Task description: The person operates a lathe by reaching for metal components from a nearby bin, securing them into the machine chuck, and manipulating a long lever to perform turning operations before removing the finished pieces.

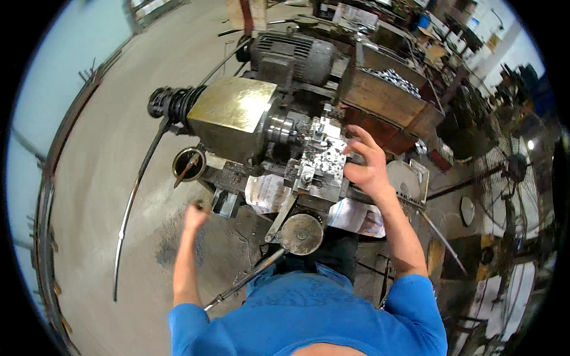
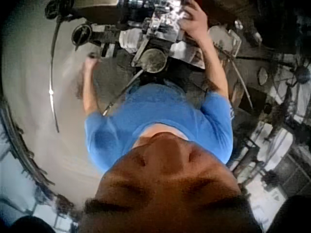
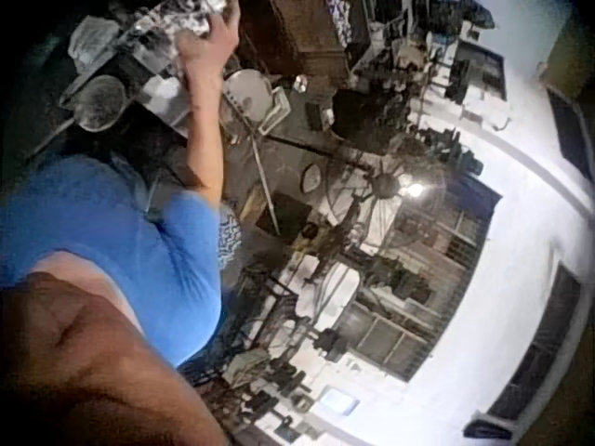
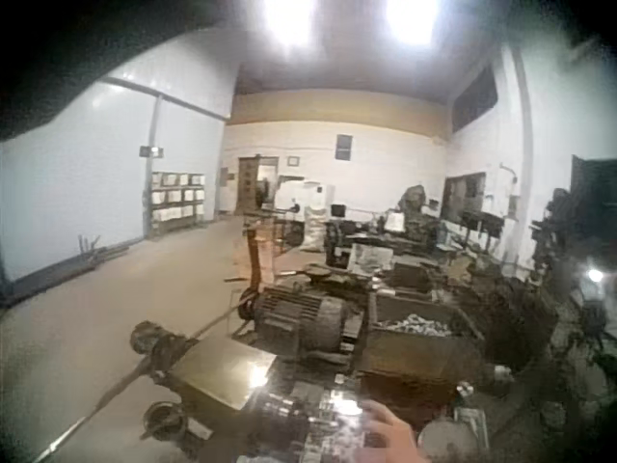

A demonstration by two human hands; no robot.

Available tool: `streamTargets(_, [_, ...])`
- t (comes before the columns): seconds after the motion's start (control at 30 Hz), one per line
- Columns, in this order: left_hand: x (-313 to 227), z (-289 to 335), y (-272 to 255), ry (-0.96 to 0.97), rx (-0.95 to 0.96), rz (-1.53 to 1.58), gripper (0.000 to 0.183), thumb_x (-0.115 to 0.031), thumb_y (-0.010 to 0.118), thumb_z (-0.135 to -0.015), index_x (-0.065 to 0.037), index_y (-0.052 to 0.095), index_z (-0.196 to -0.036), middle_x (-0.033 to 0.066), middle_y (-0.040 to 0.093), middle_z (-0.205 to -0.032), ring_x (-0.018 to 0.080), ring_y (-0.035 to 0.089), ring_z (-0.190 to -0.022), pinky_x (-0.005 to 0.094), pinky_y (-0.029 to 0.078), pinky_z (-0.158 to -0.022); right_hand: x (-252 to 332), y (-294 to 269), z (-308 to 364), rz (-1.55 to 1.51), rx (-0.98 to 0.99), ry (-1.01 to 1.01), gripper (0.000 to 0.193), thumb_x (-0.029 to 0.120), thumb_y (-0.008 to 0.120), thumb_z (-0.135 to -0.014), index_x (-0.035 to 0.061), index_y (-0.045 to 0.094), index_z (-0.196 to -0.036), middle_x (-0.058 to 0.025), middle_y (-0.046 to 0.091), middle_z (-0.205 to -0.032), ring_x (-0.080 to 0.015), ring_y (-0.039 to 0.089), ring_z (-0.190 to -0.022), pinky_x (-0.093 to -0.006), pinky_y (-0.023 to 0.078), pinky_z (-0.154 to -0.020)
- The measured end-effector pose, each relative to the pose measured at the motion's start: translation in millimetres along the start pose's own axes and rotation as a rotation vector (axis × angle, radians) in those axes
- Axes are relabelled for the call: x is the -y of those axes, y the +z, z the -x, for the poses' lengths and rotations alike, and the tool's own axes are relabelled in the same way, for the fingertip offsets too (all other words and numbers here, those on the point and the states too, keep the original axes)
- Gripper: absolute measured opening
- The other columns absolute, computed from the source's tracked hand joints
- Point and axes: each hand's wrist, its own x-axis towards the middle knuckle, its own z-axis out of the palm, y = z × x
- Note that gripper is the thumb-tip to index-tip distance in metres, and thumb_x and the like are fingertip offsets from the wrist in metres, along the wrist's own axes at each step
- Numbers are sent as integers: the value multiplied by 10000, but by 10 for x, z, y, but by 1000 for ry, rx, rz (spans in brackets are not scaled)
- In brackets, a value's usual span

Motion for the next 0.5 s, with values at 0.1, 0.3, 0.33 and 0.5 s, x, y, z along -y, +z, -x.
streamTargets(0.1, [-117, -109, 532, 246, 47, -446, 454, -264, 659, -708, -73, 567, -1110, 195, 618, -928, 355, 585, -895, 417, 485, -742, -257, -480, 506, 122, -1, 170, 208, 89, 584, -545, 33, 561, -743, -167, 497, -1216, -347, 545, -1021, -340, 449, -828])
streamTargets(0.3, [-142, -528, 168, 609, 19, -949, 160, -143, 555, -724, -157, 627, -866, 112, 631, -798, 292, 622, -754, 403, 501, -622, -1203, -1386, 1809, 353, -132, 636, 288, 79, 595, -542, 25, 628, -823, -153, 528, -1196, -310, 529, -1070, -329, 420, -882])
streamTargets(0.33, [-132, -543, 169, 590, 12, -922, 161, -144, 560, -716, -158, 631, -861, 114, 632, -798, 291, 622, -763, 398, 503, -630, -1376, -1563, 2074, 458, -130, 671, 381, 88, 600, -540, 53, 632, -919, -150, 505, -1226, -319, 493, -1110, -343, 398, -918])
streamTargets(0.5, [115, -430, 208, 318, 70, -584, 359, -196, 633, -713, -69, 596, -1046, 192, 627, -918, 333, 602, -867, 402, 497, -721, -2032, -2392, 3483, 950, 182, 1383, 653, 170, 618, -607, 98, 467, -1239, -134, 436, -1295, -292, 372, -1225, -454, 317, -990])
